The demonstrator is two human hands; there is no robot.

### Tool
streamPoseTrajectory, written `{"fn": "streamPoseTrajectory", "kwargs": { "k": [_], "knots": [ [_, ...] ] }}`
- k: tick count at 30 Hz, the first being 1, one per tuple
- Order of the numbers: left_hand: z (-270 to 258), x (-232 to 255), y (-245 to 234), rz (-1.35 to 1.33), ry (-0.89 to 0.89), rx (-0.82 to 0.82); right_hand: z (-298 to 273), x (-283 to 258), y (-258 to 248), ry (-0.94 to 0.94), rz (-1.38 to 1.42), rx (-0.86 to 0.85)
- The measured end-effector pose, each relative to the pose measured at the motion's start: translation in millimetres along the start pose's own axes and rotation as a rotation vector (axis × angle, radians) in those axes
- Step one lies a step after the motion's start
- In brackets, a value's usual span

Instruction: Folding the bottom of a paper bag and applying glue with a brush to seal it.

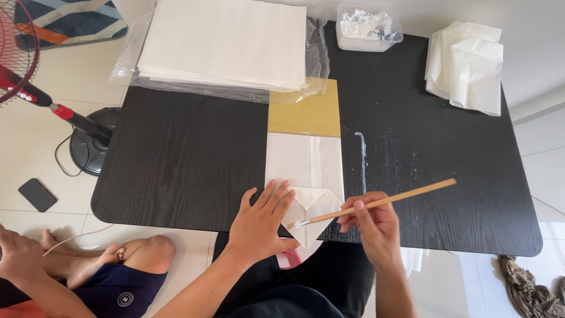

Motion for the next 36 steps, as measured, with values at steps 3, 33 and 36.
{"fn": "streamPoseTrajectory", "kwargs": {
  "k": [3,33,36],
  "knots": [
    [-1.3,1.4,-0.8,0.024,0.001,-0.012,-3.1,4.4,3.8,0.079,-0.11,0.04],
    [0.8,1.2,-5.4,0.021,0.007,0.003,-11.4,-0.4,-23.1,-0.016,-0.194,-0.033],
    [0.3,1.0,-4.5,0.026,0.013,0.034,-16.3,-4.9,-35.4,0.029,-0.215,0.011]
  ]
}}
Point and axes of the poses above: each hand's wrist, its own z-axis towards the middle knuckle, its own y-axis out of the palm, x = y × z, the point moved 1 cm from there along z, towards the middle knuckle, and after that the axes turned 7 degrees about -y, right-handed, at the moved point
